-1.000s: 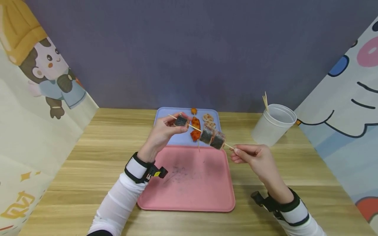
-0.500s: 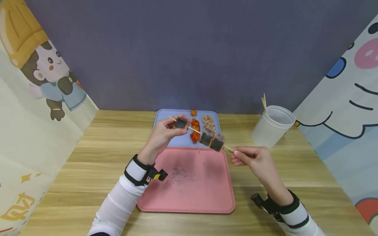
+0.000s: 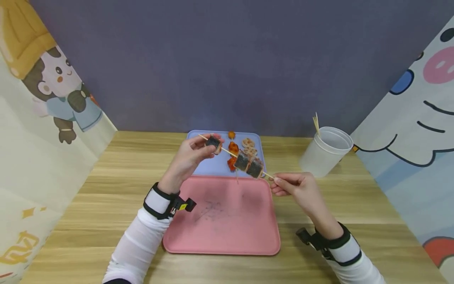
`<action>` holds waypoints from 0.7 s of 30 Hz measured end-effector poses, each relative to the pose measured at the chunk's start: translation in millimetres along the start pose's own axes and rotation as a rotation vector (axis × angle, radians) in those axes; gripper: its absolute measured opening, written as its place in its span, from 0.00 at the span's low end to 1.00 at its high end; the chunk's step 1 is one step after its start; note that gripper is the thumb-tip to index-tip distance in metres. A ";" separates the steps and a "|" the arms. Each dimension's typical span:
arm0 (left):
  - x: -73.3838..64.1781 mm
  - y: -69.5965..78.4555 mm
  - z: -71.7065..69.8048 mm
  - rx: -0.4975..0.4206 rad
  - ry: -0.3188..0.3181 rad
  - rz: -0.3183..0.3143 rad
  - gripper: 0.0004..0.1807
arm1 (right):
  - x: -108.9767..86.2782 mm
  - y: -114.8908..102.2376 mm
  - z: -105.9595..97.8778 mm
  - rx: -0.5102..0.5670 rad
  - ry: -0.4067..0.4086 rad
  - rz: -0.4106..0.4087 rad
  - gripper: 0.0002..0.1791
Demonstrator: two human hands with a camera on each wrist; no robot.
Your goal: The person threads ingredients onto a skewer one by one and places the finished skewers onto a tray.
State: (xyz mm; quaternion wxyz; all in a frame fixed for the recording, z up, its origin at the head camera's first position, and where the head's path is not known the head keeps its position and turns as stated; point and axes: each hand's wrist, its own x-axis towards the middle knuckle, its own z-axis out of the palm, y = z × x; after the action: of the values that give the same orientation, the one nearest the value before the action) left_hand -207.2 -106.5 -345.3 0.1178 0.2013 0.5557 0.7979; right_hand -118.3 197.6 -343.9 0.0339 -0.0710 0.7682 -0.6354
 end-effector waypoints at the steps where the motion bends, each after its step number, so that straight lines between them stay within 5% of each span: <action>1: 0.3 -0.3 -1.0 0.002 -0.017 0.006 0.19 | 0.3 0.8 -0.8 0.007 0.005 -0.006 0.17; 9: 0.7 -4.9 -1.0 -0.179 -0.083 0.083 0.31 | -2.7 -0.7 -4.2 -0.017 -0.010 -0.008 0.18; 21: 0.6 -14.9 13.5 -0.092 0.088 0.283 0.24 | -13.2 -9.6 2.9 -0.033 -0.034 0.040 0.17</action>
State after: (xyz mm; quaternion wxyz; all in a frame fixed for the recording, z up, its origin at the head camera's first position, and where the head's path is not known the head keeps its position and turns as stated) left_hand -202.1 -89.6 -355.0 -0.0110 0.2371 0.4894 0.8391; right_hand -104.3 195.0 -335.6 0.0584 -0.0671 0.7791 -0.6205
